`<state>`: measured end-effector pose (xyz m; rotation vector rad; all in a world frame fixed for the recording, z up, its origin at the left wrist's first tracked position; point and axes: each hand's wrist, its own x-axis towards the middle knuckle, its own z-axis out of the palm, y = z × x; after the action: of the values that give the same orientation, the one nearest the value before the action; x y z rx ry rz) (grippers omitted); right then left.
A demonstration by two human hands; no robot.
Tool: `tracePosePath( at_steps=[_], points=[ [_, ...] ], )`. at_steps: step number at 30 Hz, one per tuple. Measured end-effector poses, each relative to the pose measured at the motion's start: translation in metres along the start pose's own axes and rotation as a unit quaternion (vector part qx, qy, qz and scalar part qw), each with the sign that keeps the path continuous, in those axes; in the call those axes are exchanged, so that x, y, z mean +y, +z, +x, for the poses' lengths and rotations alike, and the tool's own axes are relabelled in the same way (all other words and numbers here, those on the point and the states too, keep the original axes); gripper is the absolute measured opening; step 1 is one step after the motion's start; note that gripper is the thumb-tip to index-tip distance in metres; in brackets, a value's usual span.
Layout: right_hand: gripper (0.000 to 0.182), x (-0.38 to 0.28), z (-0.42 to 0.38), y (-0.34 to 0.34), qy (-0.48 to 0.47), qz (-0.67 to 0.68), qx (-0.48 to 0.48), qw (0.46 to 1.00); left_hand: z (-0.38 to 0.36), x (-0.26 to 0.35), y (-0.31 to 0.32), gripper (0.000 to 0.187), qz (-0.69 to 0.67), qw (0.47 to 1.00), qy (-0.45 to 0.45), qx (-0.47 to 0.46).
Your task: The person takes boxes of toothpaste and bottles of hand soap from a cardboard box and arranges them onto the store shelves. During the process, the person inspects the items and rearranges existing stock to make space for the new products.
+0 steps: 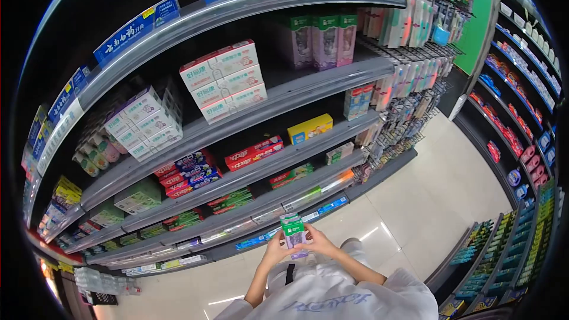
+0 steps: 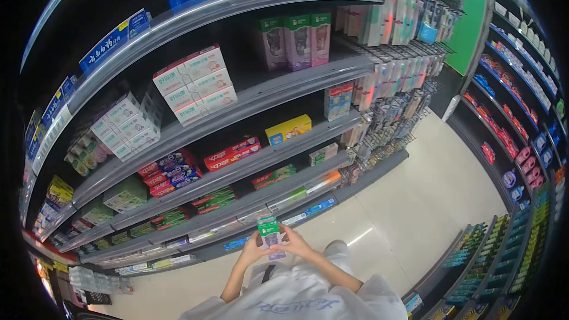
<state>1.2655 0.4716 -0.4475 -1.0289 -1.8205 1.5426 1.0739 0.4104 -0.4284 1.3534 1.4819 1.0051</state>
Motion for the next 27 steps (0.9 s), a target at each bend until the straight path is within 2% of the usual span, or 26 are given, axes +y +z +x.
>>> tracePosePath(
  at_steps=[2, 6, 8, 10, 11, 13, 15, 16, 17, 18, 20, 22, 23, 24, 25, 26, 27],
  points=[
    [0.088, 0.011, 0.011, 0.008, -0.047, -0.005, -0.055, 0.997, -0.01, -0.002, -0.007, 0.082, -0.024, 1.0, -0.005, 0.02],
    [0.086, -0.002, 0.022, -0.007, -0.029, 0.001, -0.149, 0.988, -0.011, -0.002, -0.003, 0.075, 0.01, 0.997, -0.054, 0.054],
    [0.087, 0.002, 0.03, -0.022, -0.019, -0.003, -0.165, 0.986, -0.005, 0.011, 0.007, 0.076, 0.011, 0.995, -0.063, 0.076],
    [0.087, 0.015, 0.042, -0.039, -0.053, 0.038, -0.171, 0.983, 0.008, 0.021, 0.018, 0.076, -0.008, 0.994, -0.062, 0.095],
    [0.083, 0.013, 0.049, -0.053, -0.024, 0.054, -0.192, 0.98, 0.017, 0.029, 0.023, 0.077, 0.019, 0.993, -0.045, 0.108],
    [0.08, 0.004, 0.065, -0.084, -0.029, 0.097, -0.215, 0.971, 0.038, 0.061, 0.033, 0.079, 0.071, 0.987, -0.022, 0.14],
    [0.069, -0.013, 0.079, -0.119, -0.02, 0.179, -0.249, 0.952, 0.057, 0.071, 0.043, 0.08, 0.111, 0.979, 0.0, 0.173],
    [0.069, -0.015, 0.084, -0.132, -0.024, 0.177, -0.255, 0.95, 0.068, 0.075, 0.048, 0.081, 0.153, 0.968, 0.024, 0.198],
    [0.066, -0.015, 0.089, -0.144, -0.011, 0.278, -0.228, 0.933, 0.08, 0.085, 0.054, 0.08, 0.097, 0.972, 0.047, 0.207],
    [0.064, -0.014, 0.095, -0.156, 0.003, 0.376, -0.199, 0.905, 0.089, 0.096, 0.059, 0.08, 0.098, 0.971, 0.047, 0.213],
    [0.058, -0.001, 0.099, -0.174, -0.009, 0.385, -0.184, 0.904, 0.104, 0.125, 0.069, 0.08, 0.125, 0.968, 0.075, 0.207],
    [0.051, 0.025, 0.1, -0.186, 0.034, 0.448, -0.111, 0.886, 0.121, 0.152, 0.08, 0.078, 0.124, 0.965, 0.09, 0.21],
    [0.039, 0.038, 0.099, -0.189, 0.065, 0.484, -0.067, 0.87, 0.128, 0.159, 0.085, 0.077, 0.121, 0.964, 0.107, 0.21],
    [0.039, 0.055, 0.099, -0.193, 0.067, 0.485, -0.071, 0.869, 0.135, 0.16, 0.09, 0.077, 0.123, 0.964, 0.103, 0.213],
    [0.03, 0.084, 0.1, -0.198, 0.17, 0.591, -0.025, 0.788, 0.145, 0.157, 0.094, 0.077, 0.114, 0.958, 0.14, 0.224],
    [0.022, 0.12, 0.103, -0.203, 0.27, 0.678, 0.022, 0.683, 0.155, 0.149, 0.098, 0.077, 0.104, 0.951, 0.175, 0.234],
    [0.022, 0.157, 0.107, -0.21, 0.275, 0.678, 0.02, 0.681, 0.165, 0.1, 0.102, 0.08, 0.029, 0.974, 0.087, 0.209]
  ],
)
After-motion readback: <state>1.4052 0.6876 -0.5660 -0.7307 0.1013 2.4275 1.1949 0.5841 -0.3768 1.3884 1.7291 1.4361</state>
